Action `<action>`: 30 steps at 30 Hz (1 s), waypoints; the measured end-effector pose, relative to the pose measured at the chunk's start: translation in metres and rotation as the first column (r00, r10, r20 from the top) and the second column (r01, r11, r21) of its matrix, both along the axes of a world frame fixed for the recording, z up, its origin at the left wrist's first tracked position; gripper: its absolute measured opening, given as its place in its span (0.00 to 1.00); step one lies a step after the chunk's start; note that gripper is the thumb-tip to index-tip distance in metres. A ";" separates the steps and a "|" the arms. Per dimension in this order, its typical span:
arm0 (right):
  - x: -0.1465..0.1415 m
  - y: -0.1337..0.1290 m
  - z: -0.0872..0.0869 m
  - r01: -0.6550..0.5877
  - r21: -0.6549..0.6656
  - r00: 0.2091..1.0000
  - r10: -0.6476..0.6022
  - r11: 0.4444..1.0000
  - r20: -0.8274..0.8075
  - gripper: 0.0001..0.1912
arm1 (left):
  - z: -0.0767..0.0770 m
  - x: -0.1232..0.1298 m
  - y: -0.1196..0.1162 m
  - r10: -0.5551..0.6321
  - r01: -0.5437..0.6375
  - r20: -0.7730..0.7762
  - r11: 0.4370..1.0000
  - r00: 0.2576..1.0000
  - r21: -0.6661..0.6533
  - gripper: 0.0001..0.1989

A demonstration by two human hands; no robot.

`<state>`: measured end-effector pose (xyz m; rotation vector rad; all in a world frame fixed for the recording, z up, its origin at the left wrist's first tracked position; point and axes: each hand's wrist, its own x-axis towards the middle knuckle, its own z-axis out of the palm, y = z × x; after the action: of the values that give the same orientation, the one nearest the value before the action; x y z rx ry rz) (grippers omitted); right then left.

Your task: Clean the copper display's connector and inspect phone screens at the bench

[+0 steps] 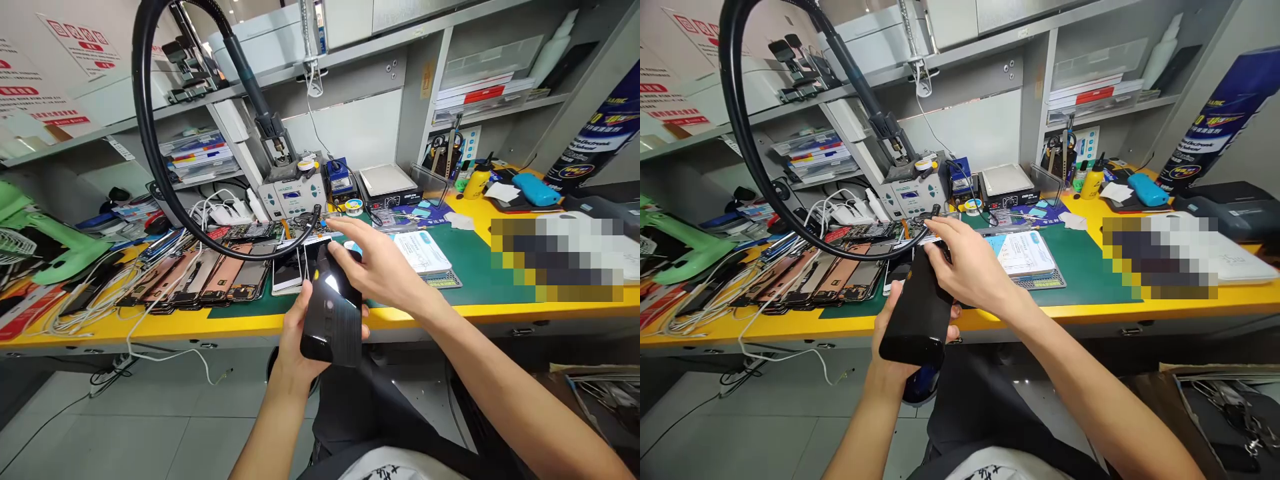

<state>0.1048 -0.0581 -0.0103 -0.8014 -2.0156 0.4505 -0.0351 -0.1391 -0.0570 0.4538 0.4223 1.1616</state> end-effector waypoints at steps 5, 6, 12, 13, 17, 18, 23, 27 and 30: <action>0.004 -0.010 0.001 -0.026 0.178 0.977 -0.013 0.984 0.212 0.21 | 0.004 -0.004 0.008 0.090 -0.089 0.041 0.996 0.995 -0.020 0.20; 0.005 -0.014 0.001 -0.028 0.178 0.972 -0.015 0.984 0.236 0.21 | 0.005 -0.005 0.009 0.109 -0.108 0.049 0.994 0.993 -0.014 0.20; 0.006 -0.038 0.001 -0.060 0.201 0.968 0.008 0.978 0.252 0.22 | 0.013 -0.002 0.016 0.158 -0.160 0.050 0.987 0.986 0.032 0.23; 0.006 -0.042 0.000 -0.071 0.207 0.967 0.016 0.976 0.256 0.23 | 0.014 -0.002 0.017 0.164 -0.165 0.044 0.986 0.985 0.030 0.23; 0.008 -0.062 -0.008 -0.144 0.224 0.960 0.080 0.964 0.269 0.26 | 0.016 -0.004 0.021 0.138 -0.139 0.026 0.990 0.990 0.017 0.27; 0.009 -0.066 -0.011 -0.167 0.222 0.958 0.104 0.961 0.268 0.26 | 0.016 -0.005 0.022 0.132 -0.132 0.024 0.991 0.991 0.021 0.28; 0.005 -0.078 -0.022 -0.197 0.217 0.963 0.147 0.956 0.225 0.27 | 0.016 -0.006 0.026 0.183 -0.184 0.025 0.980 0.983 0.072 0.30; 0.005 -0.081 -0.035 -0.115 0.286 0.992 0.123 0.951 -0.009 0.17 | 0.022 -0.006 0.026 0.260 -0.265 0.061 0.958 0.964 0.113 0.28; 0.003 -0.085 -0.044 0.027 0.170 0.947 0.030 0.985 -0.321 0.09 | 0.024 -0.007 0.024 0.315 -0.324 0.081 0.932 0.946 0.162 0.29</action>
<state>0.1081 -0.1431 -0.0538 -0.5779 -1.7223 0.3753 -0.0417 -0.1149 -0.0333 0.5160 0.3575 1.5328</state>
